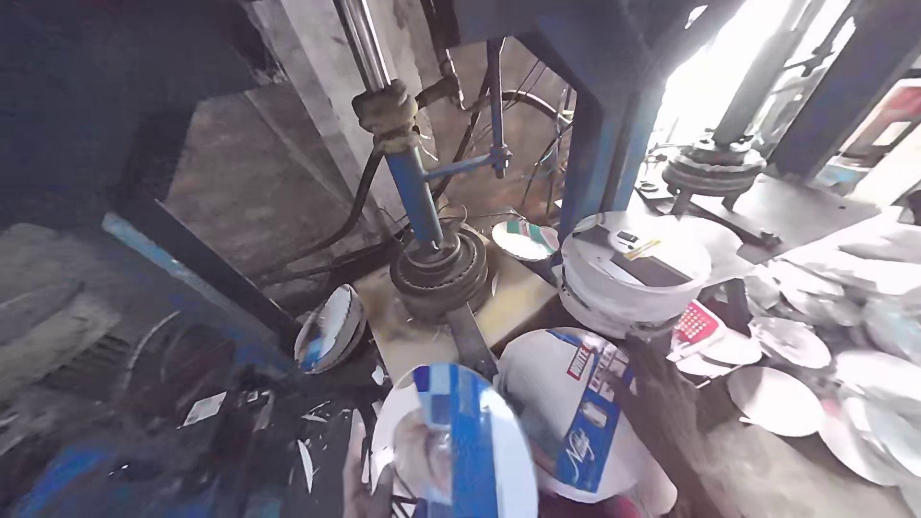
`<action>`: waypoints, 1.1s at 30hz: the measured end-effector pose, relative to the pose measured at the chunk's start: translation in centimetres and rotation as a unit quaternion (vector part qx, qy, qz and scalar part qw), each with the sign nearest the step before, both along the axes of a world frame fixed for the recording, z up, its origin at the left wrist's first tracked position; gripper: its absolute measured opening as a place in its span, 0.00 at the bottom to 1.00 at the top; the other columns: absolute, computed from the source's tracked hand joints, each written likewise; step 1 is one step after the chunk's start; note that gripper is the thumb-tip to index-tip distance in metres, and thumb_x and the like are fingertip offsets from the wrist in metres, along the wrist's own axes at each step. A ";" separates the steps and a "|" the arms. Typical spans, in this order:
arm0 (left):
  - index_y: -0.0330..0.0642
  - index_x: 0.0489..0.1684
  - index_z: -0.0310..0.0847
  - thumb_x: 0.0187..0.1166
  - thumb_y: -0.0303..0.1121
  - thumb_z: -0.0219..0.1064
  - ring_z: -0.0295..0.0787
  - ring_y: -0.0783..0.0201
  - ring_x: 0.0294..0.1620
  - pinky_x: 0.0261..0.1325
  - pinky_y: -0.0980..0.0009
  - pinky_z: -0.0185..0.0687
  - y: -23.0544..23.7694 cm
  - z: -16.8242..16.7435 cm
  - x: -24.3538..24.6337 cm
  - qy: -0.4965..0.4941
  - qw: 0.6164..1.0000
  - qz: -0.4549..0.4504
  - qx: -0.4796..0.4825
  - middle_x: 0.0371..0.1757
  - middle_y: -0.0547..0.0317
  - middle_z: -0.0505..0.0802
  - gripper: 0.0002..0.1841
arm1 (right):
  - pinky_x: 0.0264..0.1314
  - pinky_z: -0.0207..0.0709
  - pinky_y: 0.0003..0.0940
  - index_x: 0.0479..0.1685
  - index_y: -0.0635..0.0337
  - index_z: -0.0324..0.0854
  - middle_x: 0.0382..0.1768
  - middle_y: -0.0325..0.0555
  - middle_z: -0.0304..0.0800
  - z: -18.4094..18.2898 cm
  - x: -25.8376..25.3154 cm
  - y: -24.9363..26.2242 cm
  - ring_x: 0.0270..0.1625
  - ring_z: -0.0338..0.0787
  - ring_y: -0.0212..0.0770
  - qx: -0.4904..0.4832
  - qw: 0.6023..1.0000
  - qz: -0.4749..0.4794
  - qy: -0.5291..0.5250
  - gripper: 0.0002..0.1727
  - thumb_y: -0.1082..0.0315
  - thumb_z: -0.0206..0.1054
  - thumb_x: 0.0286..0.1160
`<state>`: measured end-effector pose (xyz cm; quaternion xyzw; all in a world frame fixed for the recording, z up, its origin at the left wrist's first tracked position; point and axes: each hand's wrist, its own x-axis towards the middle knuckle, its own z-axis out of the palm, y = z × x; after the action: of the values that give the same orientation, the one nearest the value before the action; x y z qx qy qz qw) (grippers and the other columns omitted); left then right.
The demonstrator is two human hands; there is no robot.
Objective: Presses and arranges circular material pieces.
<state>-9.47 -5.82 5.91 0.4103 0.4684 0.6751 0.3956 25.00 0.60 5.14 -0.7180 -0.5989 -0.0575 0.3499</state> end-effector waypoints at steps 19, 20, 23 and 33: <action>0.24 0.82 0.60 0.89 0.37 0.53 0.72 0.68 0.78 0.76 0.74 0.70 1.2 4.0 -8.9 0.223 0.928 0.289 0.079 0.80 0.43 0.75 0.29 | 0.51 0.84 0.35 0.69 0.69 0.75 0.46 0.45 0.89 -1.0 4.0 -1.1 0.45 0.88 0.34 0.046 0.935 0.127 0.328 0.22 0.67 0.62 0.79; 0.19 0.80 0.61 0.86 0.36 0.57 0.66 0.53 0.84 0.84 0.66 0.61 3.0 4.5 -13.1 0.296 0.873 0.378 0.084 0.81 0.28 0.71 0.30 | 0.55 0.84 0.48 0.69 0.73 0.74 0.48 0.58 0.89 -1.6 4.5 -0.4 0.48 0.90 0.47 0.016 0.958 0.084 0.274 0.23 0.69 0.62 0.78; 0.30 0.74 0.76 0.84 0.40 0.59 0.72 0.31 0.79 0.82 0.39 0.59 8.3 5.1 -22.7 0.410 0.778 0.472 -0.057 0.73 0.27 0.81 0.26 | 0.57 0.78 0.70 0.69 0.71 0.77 0.52 0.69 0.89 -0.1 4.3 0.9 0.53 0.90 0.66 -0.079 0.977 0.027 0.196 0.22 0.70 0.65 0.79; 0.38 0.60 0.90 0.85 0.30 0.51 0.89 0.37 0.64 0.72 0.31 0.66 4.0 2.1 -21.1 0.346 0.745 0.536 -0.197 0.58 0.41 0.94 0.20 | 0.62 0.83 0.48 0.62 0.75 0.83 0.56 0.69 0.90 6.7 3.6 0.9 0.56 0.92 0.59 0.000 0.980 0.174 0.093 0.19 0.66 0.58 0.88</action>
<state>-30.57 -1.85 7.98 0.2101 0.8385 0.4803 -0.1484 28.65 1.45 11.89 -0.6054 -0.6793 0.0708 0.4087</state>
